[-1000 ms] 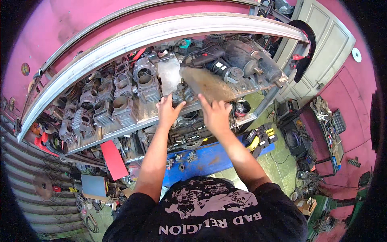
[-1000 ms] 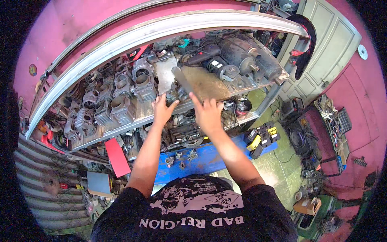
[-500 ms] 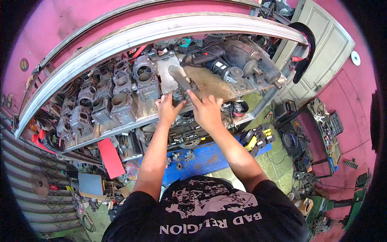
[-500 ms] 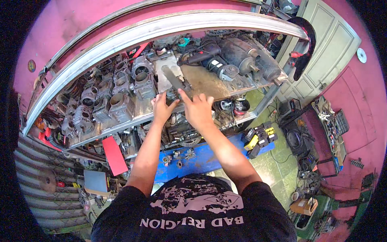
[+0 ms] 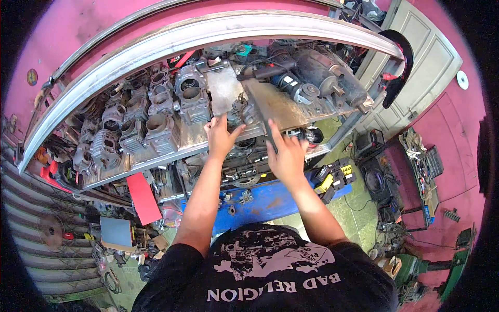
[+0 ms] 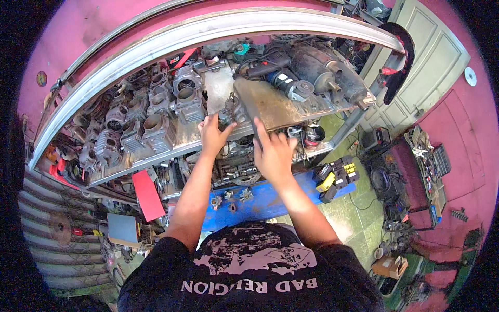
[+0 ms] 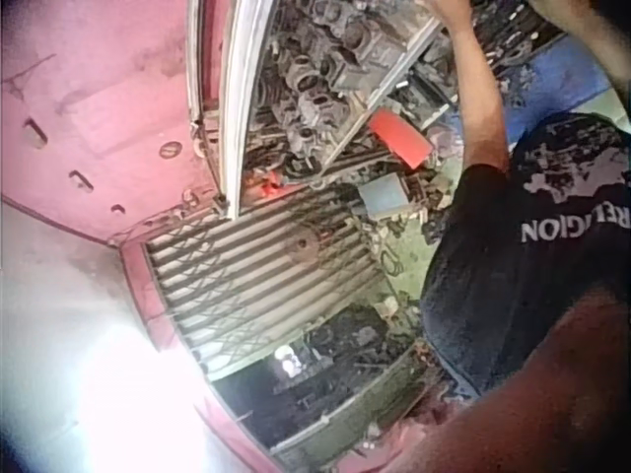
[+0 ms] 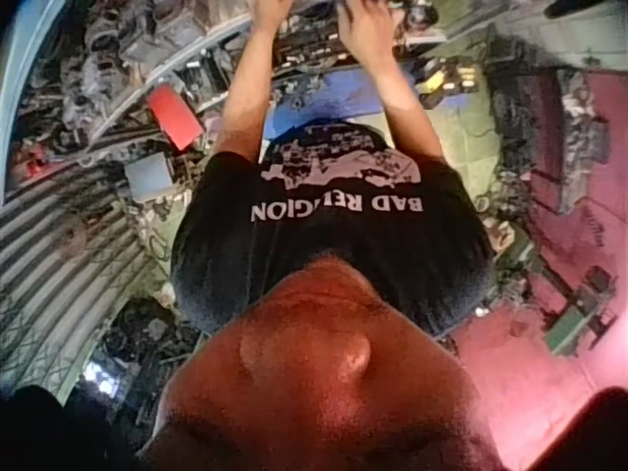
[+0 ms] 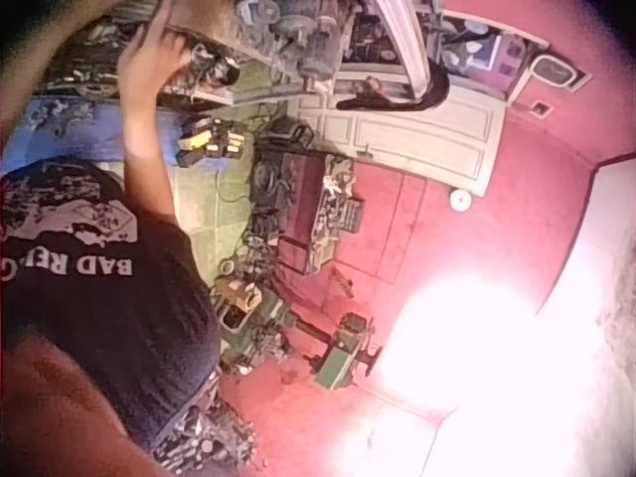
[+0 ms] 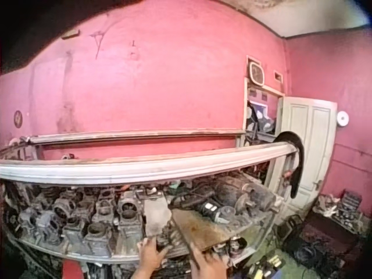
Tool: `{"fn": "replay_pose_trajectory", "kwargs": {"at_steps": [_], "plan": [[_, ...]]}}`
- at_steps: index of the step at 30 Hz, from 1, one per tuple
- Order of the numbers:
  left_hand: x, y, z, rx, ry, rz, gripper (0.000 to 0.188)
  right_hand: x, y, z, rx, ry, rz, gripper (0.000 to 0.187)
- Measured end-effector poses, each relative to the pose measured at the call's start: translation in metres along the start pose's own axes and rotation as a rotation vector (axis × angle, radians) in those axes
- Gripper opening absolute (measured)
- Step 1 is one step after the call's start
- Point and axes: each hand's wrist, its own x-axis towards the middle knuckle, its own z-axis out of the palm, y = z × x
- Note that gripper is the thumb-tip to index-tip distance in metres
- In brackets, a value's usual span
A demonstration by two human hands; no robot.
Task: The person picks up various metal engine components, such as cylinder heads and casings, from a blue workbench. They place each item onto a metal shelf above, arranging them in a row among other similar parts. The person handles the objects one at a time, rotating them to fit them into the available space on the shelf.
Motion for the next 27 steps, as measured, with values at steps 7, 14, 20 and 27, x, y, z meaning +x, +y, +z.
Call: {"fn": "replay_pose_trajectory", "kwargs": {"at_steps": [7,14,20,27], "plan": [[0.002,0.004,0.004,0.024,0.025,0.043,0.071,-0.009,0.004,0.074,-0.133,0.053,-0.043,0.067],[-0.001,-0.001,0.002,0.044,-0.003,0.028,0.074,-0.061,0.002,0.016,0.042,-0.162,0.018,0.075],[-0.002,-0.004,0.006,0.046,0.053,0.083,0.075,0.001,-0.015,0.005,0.176,-0.003,-0.022,0.069],[-0.002,-0.007,0.005,0.015,-0.003,0.052,0.073,-0.01,-0.026,0.028,0.009,-0.11,-0.035,0.072]]}}
